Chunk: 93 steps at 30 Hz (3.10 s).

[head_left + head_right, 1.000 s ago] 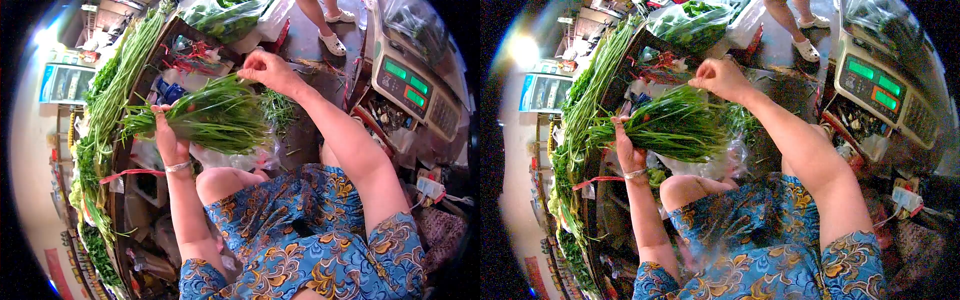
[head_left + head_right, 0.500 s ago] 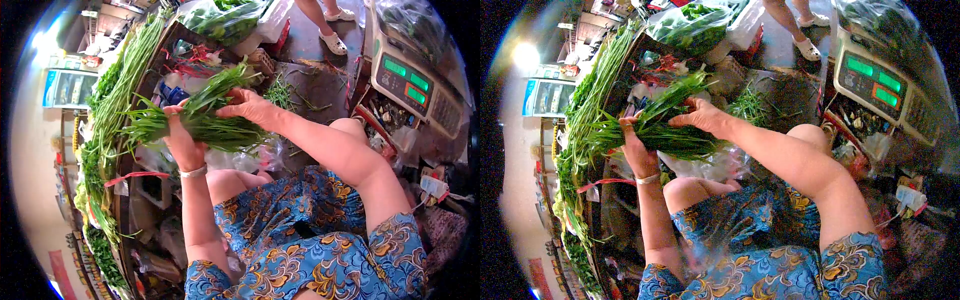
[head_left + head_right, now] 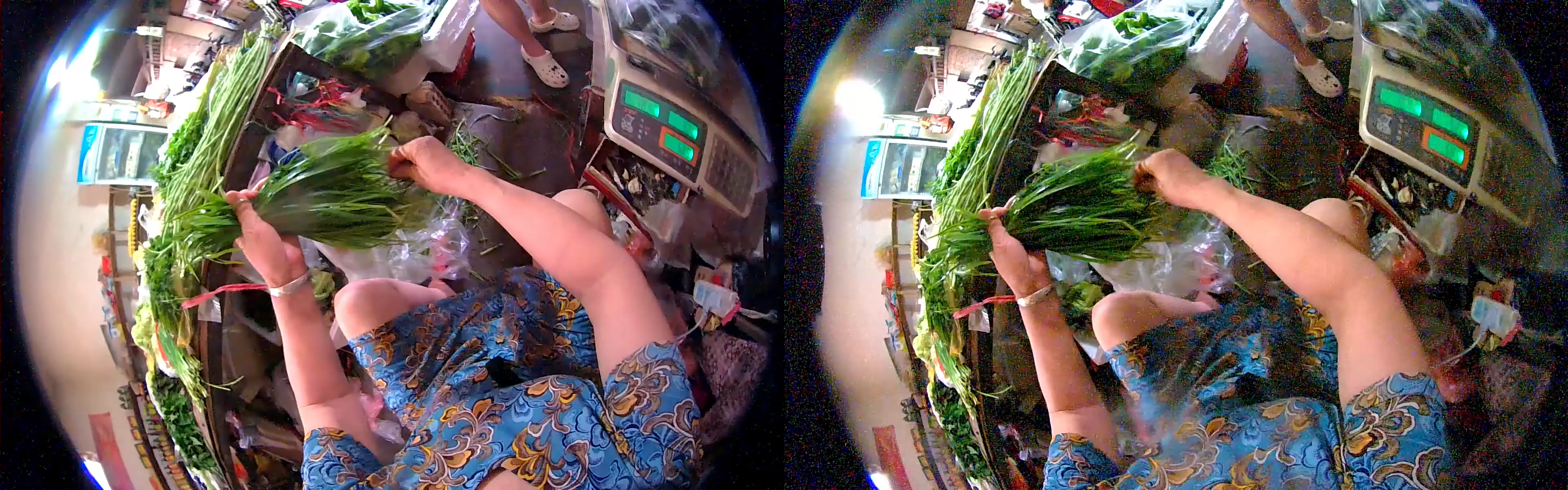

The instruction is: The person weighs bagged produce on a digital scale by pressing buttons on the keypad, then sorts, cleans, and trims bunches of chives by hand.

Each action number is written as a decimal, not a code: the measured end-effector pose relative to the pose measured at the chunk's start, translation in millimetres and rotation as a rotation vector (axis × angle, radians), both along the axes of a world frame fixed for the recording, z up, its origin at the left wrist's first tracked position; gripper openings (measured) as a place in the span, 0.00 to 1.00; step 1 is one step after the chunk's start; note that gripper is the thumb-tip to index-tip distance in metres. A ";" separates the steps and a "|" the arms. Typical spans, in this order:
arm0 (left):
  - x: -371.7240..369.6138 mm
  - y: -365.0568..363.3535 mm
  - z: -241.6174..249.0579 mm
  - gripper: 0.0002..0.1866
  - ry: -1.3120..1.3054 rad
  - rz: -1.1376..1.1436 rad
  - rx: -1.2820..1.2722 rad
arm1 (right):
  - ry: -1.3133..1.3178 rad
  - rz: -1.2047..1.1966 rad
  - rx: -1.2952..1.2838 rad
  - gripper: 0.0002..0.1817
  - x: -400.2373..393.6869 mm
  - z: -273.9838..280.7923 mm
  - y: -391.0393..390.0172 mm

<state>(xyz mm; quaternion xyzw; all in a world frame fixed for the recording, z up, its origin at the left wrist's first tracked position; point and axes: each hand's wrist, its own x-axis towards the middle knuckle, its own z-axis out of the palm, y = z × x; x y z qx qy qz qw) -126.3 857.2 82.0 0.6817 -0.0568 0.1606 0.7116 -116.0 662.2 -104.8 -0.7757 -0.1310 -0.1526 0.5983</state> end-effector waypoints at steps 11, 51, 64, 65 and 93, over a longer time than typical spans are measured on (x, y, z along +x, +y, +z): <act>13.8 41.9 52.5 0.16 -0.014 0.051 -0.074 | 0.211 -0.263 -0.613 0.09 4.5 -26.2 -41.0; 1.6 0.6 21.0 0.18 -0.041 0.024 -0.046 | 0.357 0.385 0.686 0.46 -21.3 29.7 5.3; -0.9 -6.7 2.6 0.13 -0.140 -0.053 -0.004 | -0.256 -0.147 -0.062 0.07 13.2 -30.7 5.4; 4.1 -0.6 3.7 0.13 -0.137 -0.052 -0.006 | -0.151 -0.110 -0.140 0.06 15.3 -31.8 1.6; 34.8 48.2 35.3 0.13 -0.099 0.138 0.118 | 0.444 0.501 0.508 0.14 -9.5 41.2 -37.1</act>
